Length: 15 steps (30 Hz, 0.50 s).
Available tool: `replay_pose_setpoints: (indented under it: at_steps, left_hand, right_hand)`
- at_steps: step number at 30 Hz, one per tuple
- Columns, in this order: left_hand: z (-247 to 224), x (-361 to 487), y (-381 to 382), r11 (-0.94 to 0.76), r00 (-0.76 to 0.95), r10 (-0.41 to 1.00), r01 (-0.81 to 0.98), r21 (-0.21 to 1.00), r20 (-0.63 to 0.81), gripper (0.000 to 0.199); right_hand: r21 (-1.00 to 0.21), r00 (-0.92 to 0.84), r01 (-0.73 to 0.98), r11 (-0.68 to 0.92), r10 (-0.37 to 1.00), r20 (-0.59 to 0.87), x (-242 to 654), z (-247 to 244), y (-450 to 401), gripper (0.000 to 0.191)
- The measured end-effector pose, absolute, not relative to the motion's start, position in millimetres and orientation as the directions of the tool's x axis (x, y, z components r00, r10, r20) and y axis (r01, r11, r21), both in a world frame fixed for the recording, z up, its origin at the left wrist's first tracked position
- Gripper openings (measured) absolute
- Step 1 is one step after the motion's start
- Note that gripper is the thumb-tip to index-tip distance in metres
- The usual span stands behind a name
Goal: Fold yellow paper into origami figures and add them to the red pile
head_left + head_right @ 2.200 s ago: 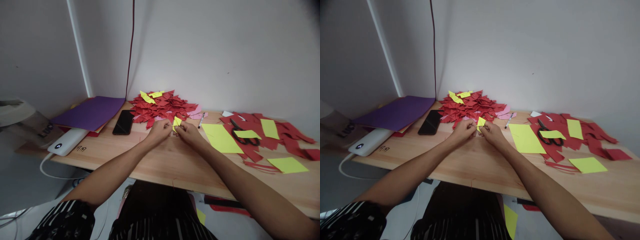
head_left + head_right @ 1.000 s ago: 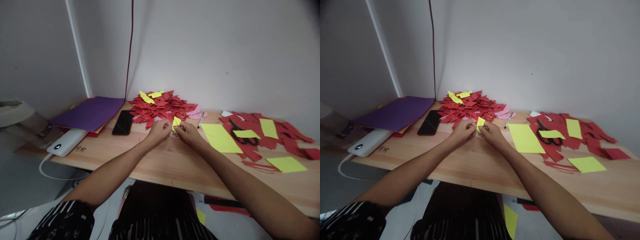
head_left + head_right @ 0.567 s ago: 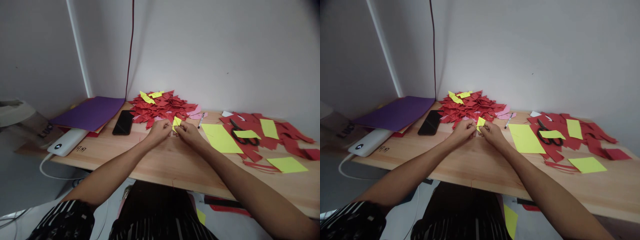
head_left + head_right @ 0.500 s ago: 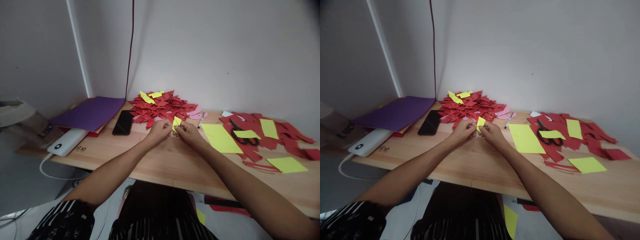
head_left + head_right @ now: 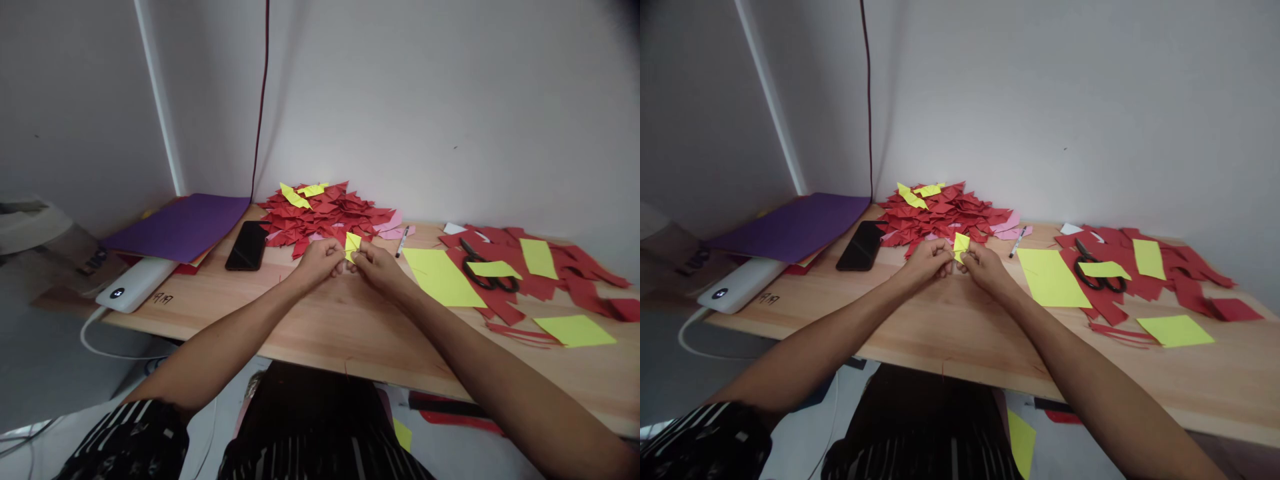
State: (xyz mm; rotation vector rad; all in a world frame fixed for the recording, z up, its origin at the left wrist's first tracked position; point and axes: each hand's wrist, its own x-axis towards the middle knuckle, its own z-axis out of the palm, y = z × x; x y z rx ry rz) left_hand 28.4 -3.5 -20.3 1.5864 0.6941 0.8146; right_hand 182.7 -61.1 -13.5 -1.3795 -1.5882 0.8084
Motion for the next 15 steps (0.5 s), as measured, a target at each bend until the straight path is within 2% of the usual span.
replay_pose_setpoints:
  at_steps: [5, 12, 15]
  left_hand:
    - [-21.3, 28.8, -2.7, -0.149, 0.573, 0.807, -0.034, 0.988, 0.141, 0.011]
    - [-23.2, 28.3, -0.4, -0.128, 0.580, 0.807, -0.011, 0.992, 0.111, 0.009]
    - [-19.6, 27.7, -1.7, -0.107, 0.569, 0.816, -0.020, 0.994, 0.099, 0.008]
  right_hand:
    - [-0.901, -0.036, 0.403, 0.159, 0.987, 0.158, 185.1, -17.4, -58.6, 0.023]
    - [-0.891, -0.102, 0.400, 0.215, 0.977, 0.190, 185.9, -14.9, -58.6, 0.016]
    - [-0.909, -0.088, 0.373, 0.189, 0.982, 0.168, 185.6, -14.8, -59.5, 0.016]
